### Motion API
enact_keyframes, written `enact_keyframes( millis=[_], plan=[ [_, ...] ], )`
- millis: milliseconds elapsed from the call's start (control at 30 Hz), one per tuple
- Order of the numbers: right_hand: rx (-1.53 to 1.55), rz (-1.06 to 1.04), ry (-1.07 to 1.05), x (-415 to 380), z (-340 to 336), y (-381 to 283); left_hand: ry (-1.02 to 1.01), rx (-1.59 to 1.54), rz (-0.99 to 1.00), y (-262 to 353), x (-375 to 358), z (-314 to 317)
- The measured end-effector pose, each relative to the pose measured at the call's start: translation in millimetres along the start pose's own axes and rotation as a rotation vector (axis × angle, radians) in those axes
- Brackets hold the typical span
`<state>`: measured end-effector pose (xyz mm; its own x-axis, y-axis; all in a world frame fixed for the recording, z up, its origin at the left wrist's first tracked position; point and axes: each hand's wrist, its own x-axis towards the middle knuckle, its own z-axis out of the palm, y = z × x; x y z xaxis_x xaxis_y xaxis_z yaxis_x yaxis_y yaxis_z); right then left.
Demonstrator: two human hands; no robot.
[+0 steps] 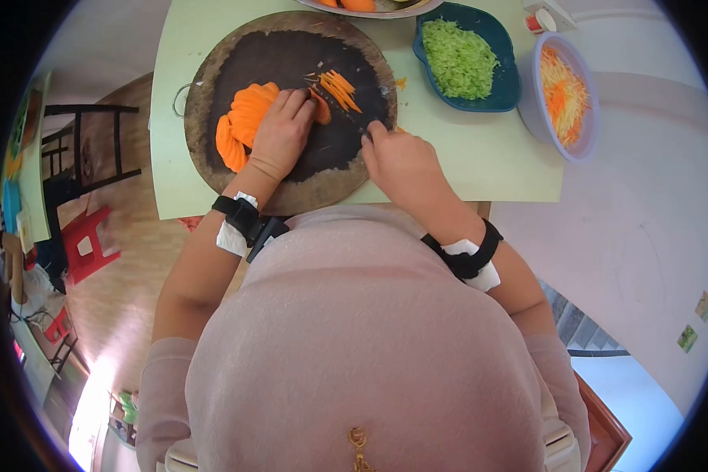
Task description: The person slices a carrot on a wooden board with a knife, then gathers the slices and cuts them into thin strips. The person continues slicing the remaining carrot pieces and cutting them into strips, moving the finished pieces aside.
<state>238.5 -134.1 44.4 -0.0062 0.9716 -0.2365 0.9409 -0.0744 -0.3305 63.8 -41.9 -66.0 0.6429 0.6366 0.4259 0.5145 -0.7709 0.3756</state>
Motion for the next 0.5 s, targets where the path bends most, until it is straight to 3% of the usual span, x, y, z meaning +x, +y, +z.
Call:
enact_keyframes(
  millis=[200,500],
  plan=[
    [-0.080,-0.085,0.048,-14.4,8.1,0.3,-0.018,0.030,0.011,1.4,3.6,-2.2],
    [-0.068,-0.075,-0.059,-9.4,4.7,-0.7,0.028,0.017,-0.016,2.8,4.9,-2.0]
  ],
)
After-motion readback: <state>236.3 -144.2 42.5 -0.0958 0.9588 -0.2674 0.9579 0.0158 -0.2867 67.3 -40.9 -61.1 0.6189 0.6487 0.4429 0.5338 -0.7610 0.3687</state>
